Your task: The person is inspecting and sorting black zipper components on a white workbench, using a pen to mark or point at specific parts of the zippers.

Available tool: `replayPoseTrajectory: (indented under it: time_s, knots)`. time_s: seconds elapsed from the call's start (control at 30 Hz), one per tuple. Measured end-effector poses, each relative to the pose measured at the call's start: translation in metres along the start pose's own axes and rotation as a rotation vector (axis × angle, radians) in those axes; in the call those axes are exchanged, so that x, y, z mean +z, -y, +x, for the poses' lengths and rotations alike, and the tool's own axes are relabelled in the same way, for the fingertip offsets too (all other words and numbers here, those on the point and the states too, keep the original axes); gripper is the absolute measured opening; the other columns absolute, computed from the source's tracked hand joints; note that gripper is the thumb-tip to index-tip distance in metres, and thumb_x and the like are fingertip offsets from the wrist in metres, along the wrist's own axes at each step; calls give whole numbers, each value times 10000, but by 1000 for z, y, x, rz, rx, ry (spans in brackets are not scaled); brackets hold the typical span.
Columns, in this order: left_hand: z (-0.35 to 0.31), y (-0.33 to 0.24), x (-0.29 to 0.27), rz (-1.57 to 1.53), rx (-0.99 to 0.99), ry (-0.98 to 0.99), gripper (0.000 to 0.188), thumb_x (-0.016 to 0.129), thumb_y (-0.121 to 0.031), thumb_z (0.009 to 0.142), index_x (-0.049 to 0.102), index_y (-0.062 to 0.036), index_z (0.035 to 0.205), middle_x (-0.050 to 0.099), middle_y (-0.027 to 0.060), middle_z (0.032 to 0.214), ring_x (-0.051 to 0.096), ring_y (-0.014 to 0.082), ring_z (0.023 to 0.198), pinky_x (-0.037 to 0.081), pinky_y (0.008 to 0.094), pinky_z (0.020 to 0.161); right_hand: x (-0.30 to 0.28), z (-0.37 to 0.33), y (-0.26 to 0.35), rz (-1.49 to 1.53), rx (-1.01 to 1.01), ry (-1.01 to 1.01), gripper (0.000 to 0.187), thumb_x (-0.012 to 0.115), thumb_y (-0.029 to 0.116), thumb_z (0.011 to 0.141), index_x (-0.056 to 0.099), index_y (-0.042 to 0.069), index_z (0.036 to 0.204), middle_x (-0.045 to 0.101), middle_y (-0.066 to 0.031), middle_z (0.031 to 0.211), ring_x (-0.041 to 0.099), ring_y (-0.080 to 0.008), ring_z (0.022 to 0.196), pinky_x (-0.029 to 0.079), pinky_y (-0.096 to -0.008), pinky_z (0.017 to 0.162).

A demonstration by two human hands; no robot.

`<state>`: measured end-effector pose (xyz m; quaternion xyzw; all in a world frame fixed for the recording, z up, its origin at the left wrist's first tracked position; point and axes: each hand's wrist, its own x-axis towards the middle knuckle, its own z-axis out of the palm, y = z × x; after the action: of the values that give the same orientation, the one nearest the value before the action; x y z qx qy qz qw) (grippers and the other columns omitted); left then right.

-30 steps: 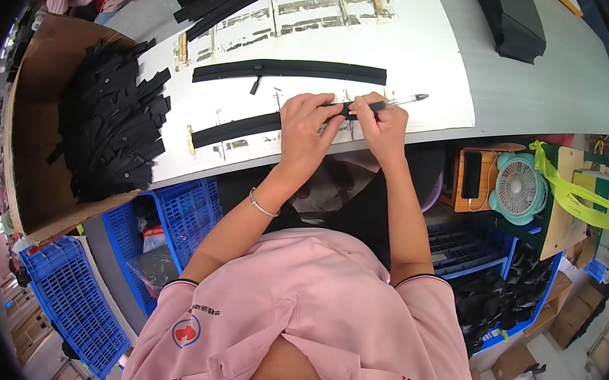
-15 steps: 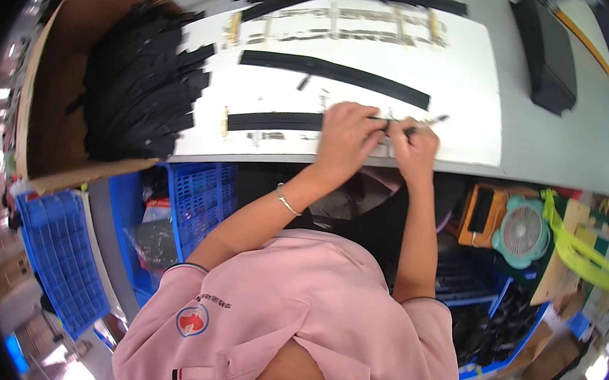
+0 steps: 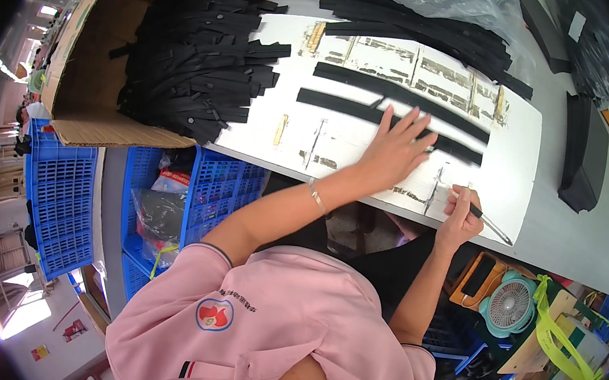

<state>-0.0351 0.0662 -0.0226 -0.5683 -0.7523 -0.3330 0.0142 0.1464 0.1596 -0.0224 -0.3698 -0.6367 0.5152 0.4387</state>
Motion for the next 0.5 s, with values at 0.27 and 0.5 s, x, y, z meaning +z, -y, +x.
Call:
replayPoseTrajectory:
  time_s: [0.27, 0.5]
  knots:
    - [3, 42, -39, -74, -96, -15, 461, 687, -226, 951, 603, -95, 1385, 468, 190, 1545, 332, 393, 1509, 151, 641, 1218, 3, 3, 4, -7, -32, 36, 234, 569, 155, 1076, 715, -22, 1121, 600, -16, 735, 461, -40, 580, 347, -197, 526]
    - [-115, 146, -181, 558, -364, -140, 656, 524, 99, 793, 573, -90, 1420, 487, 143, 1531, 301, 387, 1528, 121, 638, 1234, 11, 6, 13, -16, 26, 83, 243, 588, 172, 1068, 701, -35, 1126, 601, -5, 737, 464, -39, 596, 360, -197, 547]
